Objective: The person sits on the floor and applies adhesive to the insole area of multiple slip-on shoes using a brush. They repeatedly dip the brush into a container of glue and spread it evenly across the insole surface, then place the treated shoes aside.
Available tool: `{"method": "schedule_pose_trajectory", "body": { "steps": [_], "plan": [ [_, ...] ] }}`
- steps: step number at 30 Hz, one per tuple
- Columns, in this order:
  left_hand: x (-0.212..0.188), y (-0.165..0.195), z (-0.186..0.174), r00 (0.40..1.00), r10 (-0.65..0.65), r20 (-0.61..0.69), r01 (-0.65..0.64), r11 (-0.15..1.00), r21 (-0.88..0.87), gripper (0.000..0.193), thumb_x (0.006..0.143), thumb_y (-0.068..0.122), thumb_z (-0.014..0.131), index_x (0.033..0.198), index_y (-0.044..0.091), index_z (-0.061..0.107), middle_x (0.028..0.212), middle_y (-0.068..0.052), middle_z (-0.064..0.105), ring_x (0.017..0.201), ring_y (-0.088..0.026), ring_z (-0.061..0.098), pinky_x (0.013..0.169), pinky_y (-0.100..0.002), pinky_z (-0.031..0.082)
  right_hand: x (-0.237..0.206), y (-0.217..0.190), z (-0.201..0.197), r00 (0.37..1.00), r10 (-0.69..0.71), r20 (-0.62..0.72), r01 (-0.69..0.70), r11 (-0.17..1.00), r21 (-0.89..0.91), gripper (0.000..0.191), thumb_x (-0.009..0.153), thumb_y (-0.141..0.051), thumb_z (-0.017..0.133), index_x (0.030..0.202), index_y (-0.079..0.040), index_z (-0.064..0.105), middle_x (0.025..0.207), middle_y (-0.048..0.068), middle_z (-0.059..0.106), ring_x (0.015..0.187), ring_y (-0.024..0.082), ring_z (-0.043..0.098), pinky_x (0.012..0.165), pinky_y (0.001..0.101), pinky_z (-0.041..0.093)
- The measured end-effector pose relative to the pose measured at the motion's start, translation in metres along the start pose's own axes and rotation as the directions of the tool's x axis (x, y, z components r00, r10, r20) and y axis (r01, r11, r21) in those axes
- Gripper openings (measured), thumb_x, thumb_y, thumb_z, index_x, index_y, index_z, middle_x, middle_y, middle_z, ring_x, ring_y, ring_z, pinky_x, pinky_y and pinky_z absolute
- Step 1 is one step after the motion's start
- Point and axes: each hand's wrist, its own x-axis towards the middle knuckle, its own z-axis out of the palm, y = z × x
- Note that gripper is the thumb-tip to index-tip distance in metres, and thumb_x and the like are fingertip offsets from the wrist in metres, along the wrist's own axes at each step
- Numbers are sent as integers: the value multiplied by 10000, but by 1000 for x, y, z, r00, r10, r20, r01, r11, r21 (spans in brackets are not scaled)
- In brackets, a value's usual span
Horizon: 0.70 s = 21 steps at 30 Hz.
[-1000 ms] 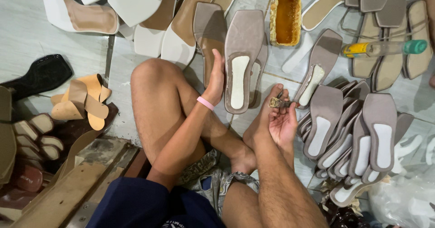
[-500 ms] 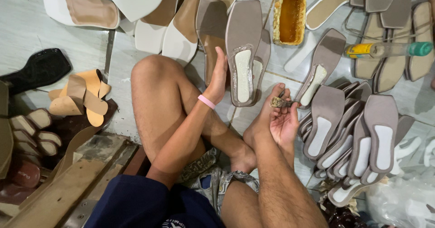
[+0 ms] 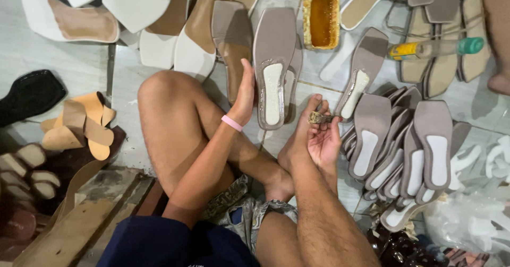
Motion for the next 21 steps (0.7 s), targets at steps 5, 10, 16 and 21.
{"method": "schedule_pose_trajectory", "body": {
  "steps": [5,10,16,21],
  "plan": [
    [0,-7,2,987,-41,-156,33,998,-55,901,980,742,230,1396,27,586,1227,-90,705,1082,-176,687,947,-313,570,-2,0,5,998,-1,64,0,1000,9,337,1137,-356,519,1196,-60,668,1099,79,746,907,140,698,782,250,600],
    [1,-13,0,978,49,-205,-50,999,-1,874,1002,728,272,1406,16,579,1224,-67,698,1081,-152,680,957,-298,567,-2,0,6,999,-40,-22,39,999,-10,339,1128,-350,486,1174,-52,642,1090,70,742,897,131,712,727,240,596],
    [-4,-24,-1,986,-22,-167,11,998,-61,822,1006,706,273,1303,29,632,1034,-63,718,857,-155,689,757,-307,594,-7,-7,3,995,-86,45,87,996,-14,339,1155,-353,457,1199,-53,609,1086,91,737,902,135,711,771,248,600],
    [-20,-55,1,984,-36,-176,42,998,35,848,1027,703,269,1326,-4,630,1108,-74,720,938,-156,702,826,-281,593,-19,-9,-12,986,-164,37,163,986,21,413,1133,-343,433,1322,-12,592,1067,88,735,887,138,713,755,257,599]
  ]
}}
